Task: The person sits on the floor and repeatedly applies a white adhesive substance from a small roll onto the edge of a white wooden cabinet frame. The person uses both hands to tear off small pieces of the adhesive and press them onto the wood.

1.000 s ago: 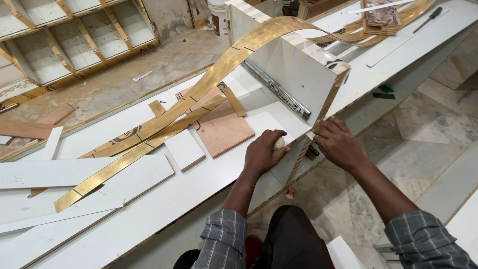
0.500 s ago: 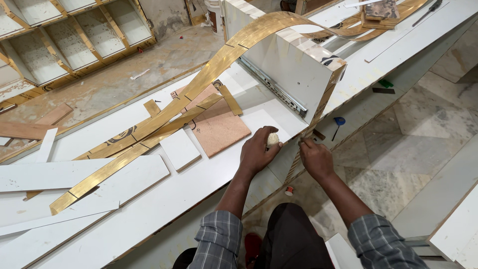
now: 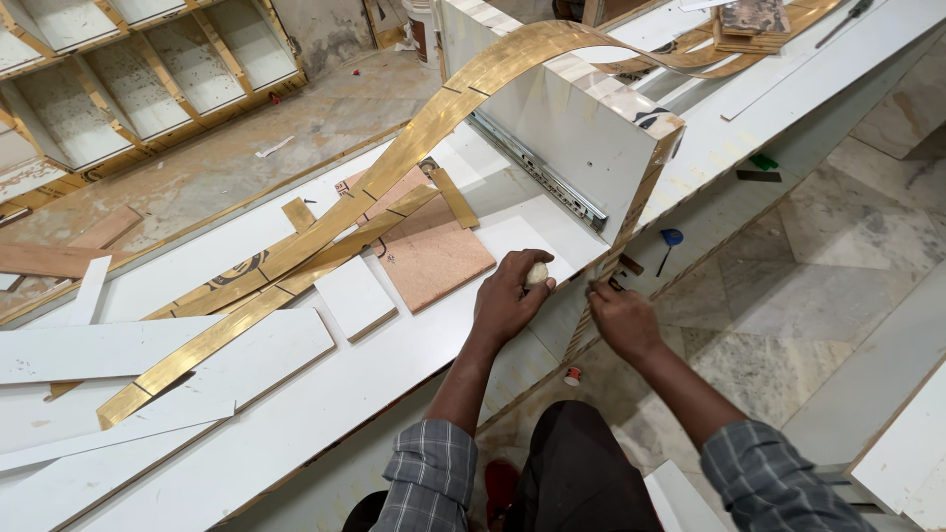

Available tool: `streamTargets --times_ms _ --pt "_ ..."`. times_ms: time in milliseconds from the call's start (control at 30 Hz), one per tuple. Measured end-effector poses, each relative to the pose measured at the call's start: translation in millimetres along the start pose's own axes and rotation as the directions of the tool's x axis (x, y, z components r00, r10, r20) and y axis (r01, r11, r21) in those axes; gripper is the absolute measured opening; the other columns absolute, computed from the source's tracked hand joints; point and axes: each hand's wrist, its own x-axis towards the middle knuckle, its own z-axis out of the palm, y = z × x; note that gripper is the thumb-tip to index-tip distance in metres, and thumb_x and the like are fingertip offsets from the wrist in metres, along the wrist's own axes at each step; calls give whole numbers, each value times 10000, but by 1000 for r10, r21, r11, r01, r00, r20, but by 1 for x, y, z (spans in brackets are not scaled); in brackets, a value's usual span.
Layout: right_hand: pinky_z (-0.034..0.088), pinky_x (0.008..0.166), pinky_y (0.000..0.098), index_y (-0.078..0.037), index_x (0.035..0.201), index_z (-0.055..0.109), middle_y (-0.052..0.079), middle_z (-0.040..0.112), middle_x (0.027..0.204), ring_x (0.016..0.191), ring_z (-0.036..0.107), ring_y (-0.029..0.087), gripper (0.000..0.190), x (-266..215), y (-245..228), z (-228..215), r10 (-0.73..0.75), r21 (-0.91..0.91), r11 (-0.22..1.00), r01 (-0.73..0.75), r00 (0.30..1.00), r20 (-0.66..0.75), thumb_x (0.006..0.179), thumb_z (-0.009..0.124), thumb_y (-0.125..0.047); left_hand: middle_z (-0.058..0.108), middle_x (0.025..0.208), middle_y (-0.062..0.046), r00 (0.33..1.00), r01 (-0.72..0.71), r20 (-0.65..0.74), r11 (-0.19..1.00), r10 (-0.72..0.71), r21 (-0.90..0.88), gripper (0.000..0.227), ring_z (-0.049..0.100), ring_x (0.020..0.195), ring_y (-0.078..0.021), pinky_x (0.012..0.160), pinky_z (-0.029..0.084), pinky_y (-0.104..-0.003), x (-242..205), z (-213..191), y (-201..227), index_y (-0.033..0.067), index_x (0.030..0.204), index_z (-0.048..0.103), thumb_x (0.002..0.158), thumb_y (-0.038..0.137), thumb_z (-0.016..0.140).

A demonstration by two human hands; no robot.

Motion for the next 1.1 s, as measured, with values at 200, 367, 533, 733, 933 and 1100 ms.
streamTargets --times_ms 200,367,533,733,933,1100 --pt "564 783 476 -60 974 718 143 724 1002 912 695 365 173 -56 -74 92 -351 462 879 119 818 456 808 703 -108 629 1224 -61 996 -75 -53 994 71 -84 373 678 1036 -251 886 554 -377 0 -2 -3 201 1261 649 890 244 655" --pt "565 828 400 -48 1047 730 93 729 1024 940 698 242 194 -103 -142 88 -363 693 535 -483 609 705 871 668 -100 589 1273 -104 995 -93 -43 976 87 -195 530 635 1133 -275 950 537 -390 4 -7 -10 167 1344 624 820 99 575" --pt "566 896 371 -43 1075 698 76 727 1020 963 693 179 209 -84 -119 20 -306 716 -113 -688 710 634 915 723 -175 597 1275 -91 997 -70 -2 975 71 -213 571 655 1082 -253 915 553 -369 7 -7 -10 171 1368 609 811 46 573" --pt "523 917 467 -45 1117 639 217 752 1142 1025 688 280 321 -33 -66 -71 6 772 -548 -323 921 390 892 762 -237 603 1271 -83 997 -81 -8 974 81 -210 570 669 1069 -225 910 563 -344 4 -7 -10 186 1378 614 829 38 638" --pt "539 996 467 -73 1157 538 192 727 1129 1072 712 265 340 17 -77 -80 250 821 -528 -218 884 395 916 741 -202 565 1322 -93 994 -110 -26 965 107 -237 594 652 1153 -224 964 566 -345 7 -2 -18 178 1382 623 814 25 707" --pt "585 885 398 -94 1124 533 130 712 1020 934 726 210 306 46 -85 -66 456 820 -542 -186 754 473 922 756 -148 512 1403 -90 997 -66 25 974 73 -216 730 618 1209 -240 938 587 -339 10 -3 -18 185 1425 585 732 22 749"
